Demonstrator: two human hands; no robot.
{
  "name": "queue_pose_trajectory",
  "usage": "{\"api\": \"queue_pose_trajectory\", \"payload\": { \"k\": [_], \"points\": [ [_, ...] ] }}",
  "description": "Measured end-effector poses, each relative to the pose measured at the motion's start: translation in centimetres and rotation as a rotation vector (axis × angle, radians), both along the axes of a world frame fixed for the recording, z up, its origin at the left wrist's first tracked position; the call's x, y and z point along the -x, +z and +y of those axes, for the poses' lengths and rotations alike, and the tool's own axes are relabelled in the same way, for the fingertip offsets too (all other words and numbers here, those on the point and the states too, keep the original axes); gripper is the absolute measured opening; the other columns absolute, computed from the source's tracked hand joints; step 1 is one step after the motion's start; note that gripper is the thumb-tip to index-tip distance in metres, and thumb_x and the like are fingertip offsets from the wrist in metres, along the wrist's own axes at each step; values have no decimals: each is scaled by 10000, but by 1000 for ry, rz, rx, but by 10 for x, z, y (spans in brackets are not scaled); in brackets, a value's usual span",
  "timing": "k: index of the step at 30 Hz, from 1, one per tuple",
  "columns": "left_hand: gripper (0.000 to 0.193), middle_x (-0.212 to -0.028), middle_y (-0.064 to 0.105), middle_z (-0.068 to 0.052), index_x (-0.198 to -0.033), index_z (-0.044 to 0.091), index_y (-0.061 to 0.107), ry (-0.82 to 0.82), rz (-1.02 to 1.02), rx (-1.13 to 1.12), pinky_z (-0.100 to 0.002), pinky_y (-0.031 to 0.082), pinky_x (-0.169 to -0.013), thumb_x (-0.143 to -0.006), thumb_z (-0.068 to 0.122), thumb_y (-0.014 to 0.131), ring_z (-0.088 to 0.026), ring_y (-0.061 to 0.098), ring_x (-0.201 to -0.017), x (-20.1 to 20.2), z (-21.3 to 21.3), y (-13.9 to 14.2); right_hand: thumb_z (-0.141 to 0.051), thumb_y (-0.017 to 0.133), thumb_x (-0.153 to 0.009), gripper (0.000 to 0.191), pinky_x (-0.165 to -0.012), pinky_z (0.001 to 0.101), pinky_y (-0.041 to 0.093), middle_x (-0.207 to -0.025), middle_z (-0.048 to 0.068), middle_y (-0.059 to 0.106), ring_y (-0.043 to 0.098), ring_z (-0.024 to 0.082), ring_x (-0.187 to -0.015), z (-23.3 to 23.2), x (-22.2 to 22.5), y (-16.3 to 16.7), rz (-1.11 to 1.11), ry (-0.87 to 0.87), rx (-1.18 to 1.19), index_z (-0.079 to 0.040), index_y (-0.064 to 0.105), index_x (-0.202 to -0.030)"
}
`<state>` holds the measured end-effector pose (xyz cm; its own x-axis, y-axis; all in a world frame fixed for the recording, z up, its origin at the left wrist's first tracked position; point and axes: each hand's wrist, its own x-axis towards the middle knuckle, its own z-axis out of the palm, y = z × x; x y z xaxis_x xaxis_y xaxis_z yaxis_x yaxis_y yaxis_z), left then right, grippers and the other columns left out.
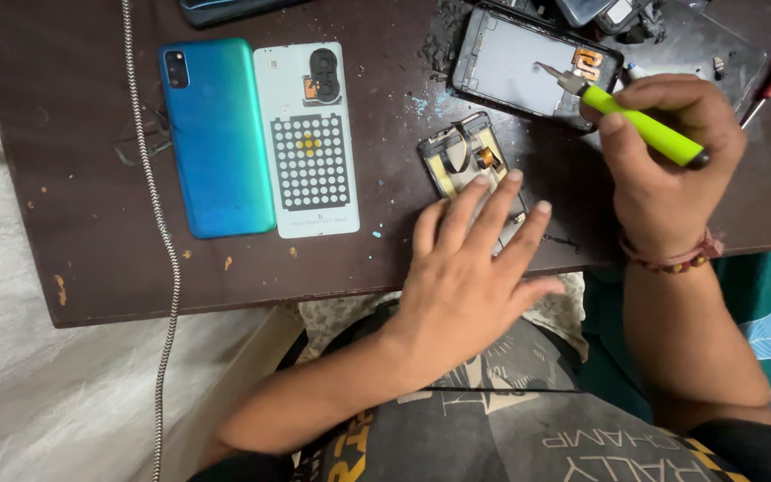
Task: The person repairs a disassembled smartphone at a workbench. They hold the phone midframe steady with one hand while using a green-handled prying tool to scrape and pry adhesive and old material from the frame, repositioning the phone and working around its edges, with other phone parts and tools on the bench.
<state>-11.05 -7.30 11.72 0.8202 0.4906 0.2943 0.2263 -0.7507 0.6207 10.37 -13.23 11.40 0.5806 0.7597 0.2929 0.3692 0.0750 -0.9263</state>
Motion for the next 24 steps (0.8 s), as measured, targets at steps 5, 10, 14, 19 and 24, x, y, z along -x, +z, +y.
{"api": "queue_pose_trajectory", "payload": {
  "k": [5,10,14,19,24],
  "points": [
    [688,-1478,497,-196,-1332,61,657,-9,80,-18,-585,299,-1177,-881,580,678,-399,395,-1440,-7,-4,-2,2,673,-1039,144,-965,346,646,-1140,90,647,702,168,-1001,-20,1,1,91,-40,7,27,570,-1137],
    [506,-1373,590,-173,-1036,44,720,-32,39,11,-576,309,-1198,-931,538,703,-381,456,-1421,0,1,-3,6,692,-1088,151,-963,364,627,-1107,131,636,705,206,-993,-39,-2,-3,44,-40,31,57,556,-1130],
    [439,-1254,674,-155,-772,55,675,-54,-8,-4,-549,332,-1178,-949,454,725,-367,546,-1342,10,13,-3,-56,694,-1062,178,-949,378,639,-1100,120,629,697,197,-976,-52,-2,-5,98,2,2,27,561,-1145],
    [219,-1176,707,-98,-840,67,684,-54,8,-19,-525,360,-1147,-942,256,727,-313,578,-1319,20,30,3,-86,719,-1051,207,-923,394,633,-1051,142,644,690,217,-918,-58,-1,-13,114,43,-33,26,571,-1142],
    [92,-1094,701,-82,-976,61,690,-120,91,-42,-506,380,-1140,-886,45,683,-284,593,-1332,25,45,10,-92,723,-1009,192,-895,347,623,-1077,124,657,701,200,-909,-70,-8,-20,125,27,-24,10,578,-1084]
  ]
}}
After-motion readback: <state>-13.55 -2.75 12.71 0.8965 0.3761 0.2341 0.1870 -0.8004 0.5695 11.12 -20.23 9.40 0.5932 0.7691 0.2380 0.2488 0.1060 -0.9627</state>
